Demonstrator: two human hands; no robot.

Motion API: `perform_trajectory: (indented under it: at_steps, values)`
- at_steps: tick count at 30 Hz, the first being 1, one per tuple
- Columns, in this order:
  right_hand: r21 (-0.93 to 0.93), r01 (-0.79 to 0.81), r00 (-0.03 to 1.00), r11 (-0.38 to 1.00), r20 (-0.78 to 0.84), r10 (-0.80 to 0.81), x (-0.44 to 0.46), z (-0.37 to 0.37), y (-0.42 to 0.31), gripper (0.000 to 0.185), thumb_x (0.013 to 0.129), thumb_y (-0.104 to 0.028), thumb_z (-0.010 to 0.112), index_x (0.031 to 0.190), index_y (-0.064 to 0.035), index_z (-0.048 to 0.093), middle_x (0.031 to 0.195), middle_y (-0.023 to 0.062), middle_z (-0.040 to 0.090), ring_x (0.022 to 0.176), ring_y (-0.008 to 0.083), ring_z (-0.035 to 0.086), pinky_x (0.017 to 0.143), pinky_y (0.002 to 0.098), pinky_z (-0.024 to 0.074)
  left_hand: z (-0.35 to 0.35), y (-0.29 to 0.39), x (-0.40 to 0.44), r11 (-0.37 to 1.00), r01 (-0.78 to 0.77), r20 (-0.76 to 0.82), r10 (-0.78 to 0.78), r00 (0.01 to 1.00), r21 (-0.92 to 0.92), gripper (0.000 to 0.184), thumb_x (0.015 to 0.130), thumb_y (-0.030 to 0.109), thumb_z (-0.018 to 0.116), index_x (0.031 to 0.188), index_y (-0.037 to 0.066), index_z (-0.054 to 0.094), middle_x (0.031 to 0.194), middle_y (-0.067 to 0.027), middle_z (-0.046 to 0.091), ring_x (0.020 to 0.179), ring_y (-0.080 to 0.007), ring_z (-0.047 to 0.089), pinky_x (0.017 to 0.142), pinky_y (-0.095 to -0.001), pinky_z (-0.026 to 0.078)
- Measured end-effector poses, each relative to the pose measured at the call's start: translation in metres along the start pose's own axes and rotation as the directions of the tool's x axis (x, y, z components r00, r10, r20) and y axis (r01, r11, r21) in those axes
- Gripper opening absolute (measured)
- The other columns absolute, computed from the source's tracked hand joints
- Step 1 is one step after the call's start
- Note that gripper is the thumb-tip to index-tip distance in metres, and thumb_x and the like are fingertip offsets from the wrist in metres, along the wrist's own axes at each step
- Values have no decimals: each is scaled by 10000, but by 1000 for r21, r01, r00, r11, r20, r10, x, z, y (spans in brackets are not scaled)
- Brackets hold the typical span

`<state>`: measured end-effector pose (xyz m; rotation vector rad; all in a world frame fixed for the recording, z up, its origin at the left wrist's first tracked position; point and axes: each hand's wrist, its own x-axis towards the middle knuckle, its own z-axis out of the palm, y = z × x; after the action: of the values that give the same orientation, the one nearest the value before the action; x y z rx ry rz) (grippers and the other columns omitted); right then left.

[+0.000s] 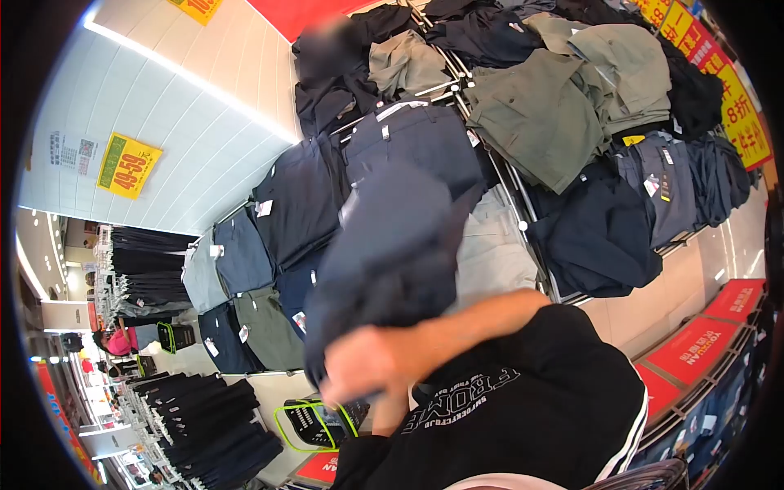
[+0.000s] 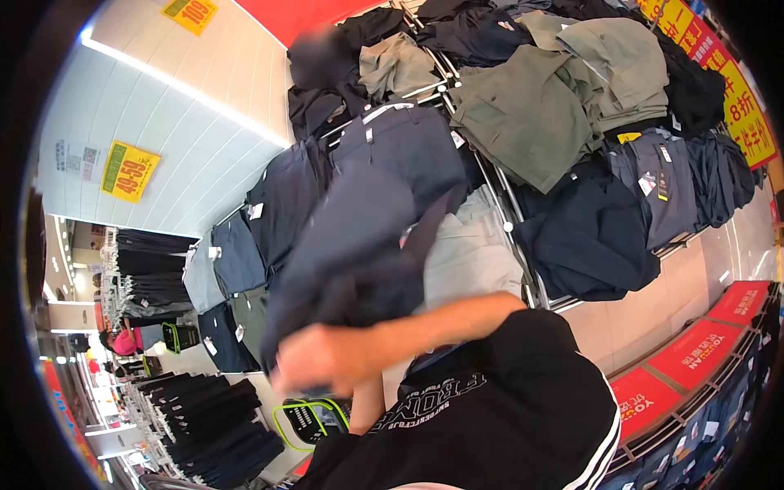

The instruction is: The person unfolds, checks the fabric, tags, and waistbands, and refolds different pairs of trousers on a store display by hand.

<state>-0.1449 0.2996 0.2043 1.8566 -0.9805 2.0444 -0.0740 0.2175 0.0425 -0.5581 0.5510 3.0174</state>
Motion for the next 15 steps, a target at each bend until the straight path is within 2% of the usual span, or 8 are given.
perform_trajectory:
  at_steps: [2, 3, 7, 9, 10, 12, 14, 15]
  values:
    - [167, -24, 989, 986, 149, -2, -12, 33, -33, 276, 845, -152, 563, 1062, 20, 568, 711, 95, 406, 641, 273, 471, 545, 400, 397, 6, 6, -8, 998, 44, 55, -41, 998, -49, 615, 958, 426, 548, 1366, -9, 398, 1268, -196, 551, 1100, -312, 594, 963, -435, 482]
    - [263, -124, 980, 957, 181, 78, -19, 47, -47, 394, 615, -19, 624, 1004, -37, 564, 747, 93, 489, 699, 320, 508, 597, 420, 414, 7, 7, -11, 998, 49, 75, -45, 996, -49, 614, 957, 421, 550, 1367, -9, 398, 1269, -196, 551, 1102, -312, 593, 964, -435, 481]
    - [355, -276, 940, 893, 293, 174, -46, 88, -66, 359, 693, 30, 590, 1047, -21, 561, 804, 121, 571, 747, 338, 568, 631, 420, 442, 6, 33, -40, 995, 49, 168, -62, 984, 84, 609, 952, 405, 559, 1369, -9, 399, 1273, -193, 550, 1111, -312, 589, 969, -434, 477]
    - [370, -473, 878, 799, 270, 395, -48, 99, -70, 299, 766, 17, 588, 1062, -11, 560, 866, 146, 620, 797, 347, 610, 683, 423, 469, 2, 46, -55, 988, 32, 208, -64, 976, 153, 606, 950, 397, 563, 1370, -8, 399, 1275, -192, 550, 1115, -312, 588, 972, -433, 476]
    - [336, -625, 773, 705, 395, 497, -48, 96, -73, 273, 818, -16, 585, 1090, -12, 564, 911, 162, 643, 831, 358, 628, 717, 419, 480, 0, 54, -63, 982, 19, 230, -62, 971, 187, 605, 949, 393, 566, 1370, -8, 399, 1276, -191, 549, 1117, -312, 587, 973, -433, 475]
    - [131, -775, 597, 619, 475, 646, -63, 107, -75, 372, 772, 0, 587, 1143, -25, 563, 908, 179, 646, 832, 379, 625, 733, 425, 491, -5, 70, -83, 971, -8, 262, -57, 963, 240, 603, 946, 385, 570, 1371, -8, 399, 1278, -190, 549, 1121, -312, 585, 976, -432, 473]
    - [-186, -618, 700, 764, 312, 642, -92, 132, -75, 464, 726, -4, 596, 1188, -24, 557, 998, 209, 637, 910, 389, 619, 793, 436, 493, -12, 88, -100, 961, -33, 291, -51, 955, 275, 601, 944, 377, 575, 1372, -7, 399, 1280, -189, 549, 1125, -312, 583, 979, -432, 471]
    - [-249, -736, 511, 630, 407, 758, -103, 135, -81, 528, 686, -13, 596, 1212, -18, 551, 1110, 230, 600, 1050, 397, 573, 914, 447, 456, -16, 92, -107, 961, -40, 296, -44, 954, 273, 600, 943, 373, 577, 1372, -7, 399, 1281, -189, 548, 1127, -312, 582, 980, -432, 470]
